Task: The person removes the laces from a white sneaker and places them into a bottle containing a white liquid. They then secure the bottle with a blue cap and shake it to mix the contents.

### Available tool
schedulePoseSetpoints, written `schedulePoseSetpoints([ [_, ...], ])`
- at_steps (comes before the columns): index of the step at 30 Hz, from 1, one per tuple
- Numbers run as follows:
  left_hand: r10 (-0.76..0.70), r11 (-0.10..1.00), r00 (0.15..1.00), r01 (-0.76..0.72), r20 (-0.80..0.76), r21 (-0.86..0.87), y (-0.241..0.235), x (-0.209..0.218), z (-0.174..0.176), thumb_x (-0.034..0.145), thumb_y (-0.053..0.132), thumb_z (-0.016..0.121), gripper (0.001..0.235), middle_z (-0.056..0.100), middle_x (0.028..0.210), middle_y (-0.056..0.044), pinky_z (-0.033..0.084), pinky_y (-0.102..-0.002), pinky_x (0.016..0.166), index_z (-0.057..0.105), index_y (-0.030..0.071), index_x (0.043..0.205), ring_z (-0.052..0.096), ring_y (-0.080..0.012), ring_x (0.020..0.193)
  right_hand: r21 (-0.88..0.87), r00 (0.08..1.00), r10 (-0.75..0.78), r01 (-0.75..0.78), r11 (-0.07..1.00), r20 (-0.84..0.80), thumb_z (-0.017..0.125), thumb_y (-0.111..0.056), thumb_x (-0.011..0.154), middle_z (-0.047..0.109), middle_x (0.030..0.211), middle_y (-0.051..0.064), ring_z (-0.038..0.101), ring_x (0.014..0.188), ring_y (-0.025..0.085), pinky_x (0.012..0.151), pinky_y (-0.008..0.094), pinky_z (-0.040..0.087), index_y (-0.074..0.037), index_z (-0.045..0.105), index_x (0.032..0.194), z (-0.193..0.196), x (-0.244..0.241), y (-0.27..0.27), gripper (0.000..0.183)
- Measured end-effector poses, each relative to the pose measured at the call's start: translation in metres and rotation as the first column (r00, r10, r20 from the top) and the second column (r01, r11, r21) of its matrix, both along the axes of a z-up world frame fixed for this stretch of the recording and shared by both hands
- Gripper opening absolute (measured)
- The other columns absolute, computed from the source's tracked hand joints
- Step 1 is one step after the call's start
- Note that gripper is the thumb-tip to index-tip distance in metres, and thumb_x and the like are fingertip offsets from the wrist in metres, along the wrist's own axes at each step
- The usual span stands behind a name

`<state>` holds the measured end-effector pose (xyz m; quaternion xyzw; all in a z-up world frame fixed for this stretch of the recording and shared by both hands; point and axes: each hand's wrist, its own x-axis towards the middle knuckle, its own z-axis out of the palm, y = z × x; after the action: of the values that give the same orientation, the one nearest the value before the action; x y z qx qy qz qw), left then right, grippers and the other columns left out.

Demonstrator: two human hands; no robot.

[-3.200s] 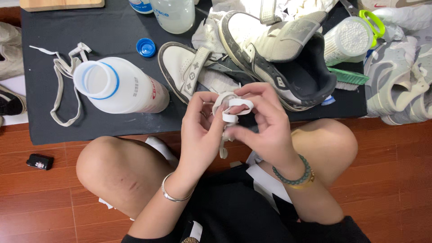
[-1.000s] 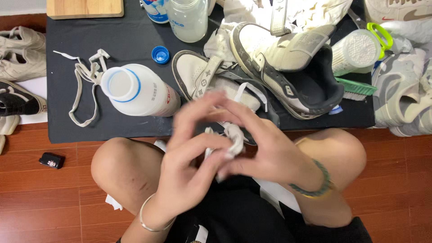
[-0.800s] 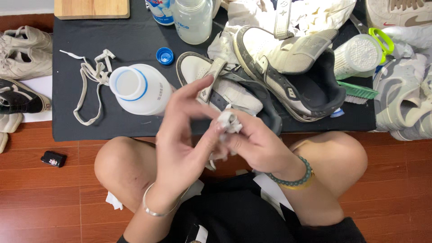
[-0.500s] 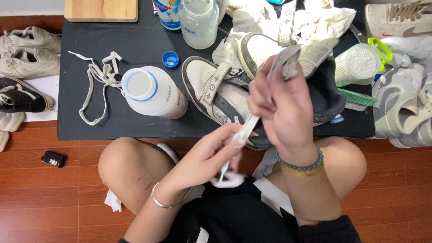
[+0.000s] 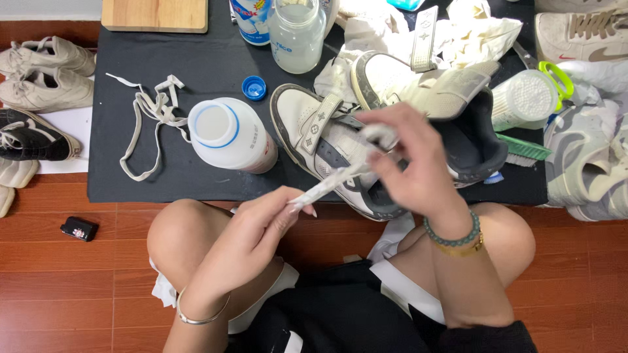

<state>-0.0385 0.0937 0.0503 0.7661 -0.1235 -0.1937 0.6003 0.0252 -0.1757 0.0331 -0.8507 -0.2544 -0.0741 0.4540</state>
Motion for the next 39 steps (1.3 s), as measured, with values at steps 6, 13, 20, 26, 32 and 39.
schedulePoseSetpoints([
  [6,0.014,0.999,0.917,-0.029,0.398,0.031,-0.009,0.010,0.019,0.101,-0.001,0.052,0.018,0.065,0.092,-0.015,0.052,-0.037,0.074,0.061,0.001,0.117,0.066,-0.0303,0.082,0.099,0.961,0.266,-0.259,0.961,-0.075,0.063,-0.033,0.097,0.064,0.131,0.008,0.066,0.120,0.019,0.104,0.034,0.052,-0.007,0.050,0.149,0.025,-0.009,0.020,0.059],
  [13,0.156,0.976,0.843,-0.213,0.514,0.054,-0.045,0.000,-0.006,0.100,-0.004,0.059,0.023,0.065,0.102,-0.020,0.054,-0.042,0.083,0.050,-0.001,0.121,0.068,-0.0365,0.095,0.452,0.877,0.350,-0.179,0.874,-0.329,0.077,-0.045,0.095,0.059,0.124,0.006,0.058,0.111,0.012,0.098,0.028,0.051,0.000,0.049,0.147,0.008,-0.030,0.041,0.074],
  [20,0.312,0.943,0.678,-0.309,0.665,-0.126,-0.074,-0.012,-0.027,0.094,-0.013,0.055,0.046,0.056,0.135,-0.028,0.053,-0.046,0.106,0.043,-0.003,0.138,0.060,-0.0459,0.128,0.552,0.957,0.148,0.015,0.834,-0.251,0.054,-0.024,0.117,0.059,0.116,0.006,0.059,0.108,0.010,0.099,0.024,0.049,-0.003,0.053,0.126,-0.034,-0.040,0.056,0.023],
  [26,0.212,0.917,0.569,-0.398,0.795,0.041,-0.086,-0.013,-0.034,0.088,-0.006,0.068,0.047,0.055,0.135,-0.023,0.051,-0.042,0.102,0.062,-0.002,0.134,0.059,-0.0373,0.116,0.765,0.799,0.092,0.526,0.372,-0.594,0.042,-0.020,0.107,0.058,0.113,0.007,0.057,0.100,0.010,0.094,0.023,0.048,-0.006,0.052,0.113,-0.002,-0.031,0.078,0.019],
  [32,0.358,0.824,0.440,-0.564,0.823,-0.057,-0.080,-0.012,-0.048,0.084,0.008,0.085,0.035,0.062,0.121,-0.011,0.045,-0.042,0.095,0.071,0.011,0.116,0.058,-0.0333,0.107,0.968,0.887,0.395,0.182,0.173,-0.238,0.044,-0.025,0.117,0.050,0.090,0.003,0.047,0.074,0.008,0.070,0.023,0.047,-0.008,0.049,0.112,0.001,-0.024,0.071,0.019],
  [39,0.338,0.933,0.764,-0.348,0.549,-0.090,-0.075,-0.005,-0.031,0.098,0.005,0.073,0.048,0.063,0.134,-0.020,0.053,-0.037,0.106,0.054,-0.003,0.142,0.065,-0.0349,0.120,0.941,0.939,0.287,0.088,0.328,-0.188,0.048,-0.031,0.119,0.042,0.089,0.002,0.036,0.067,0.007,0.061,0.023,0.033,-0.012,0.046,0.122,0.002,-0.029,0.071,0.019],
])
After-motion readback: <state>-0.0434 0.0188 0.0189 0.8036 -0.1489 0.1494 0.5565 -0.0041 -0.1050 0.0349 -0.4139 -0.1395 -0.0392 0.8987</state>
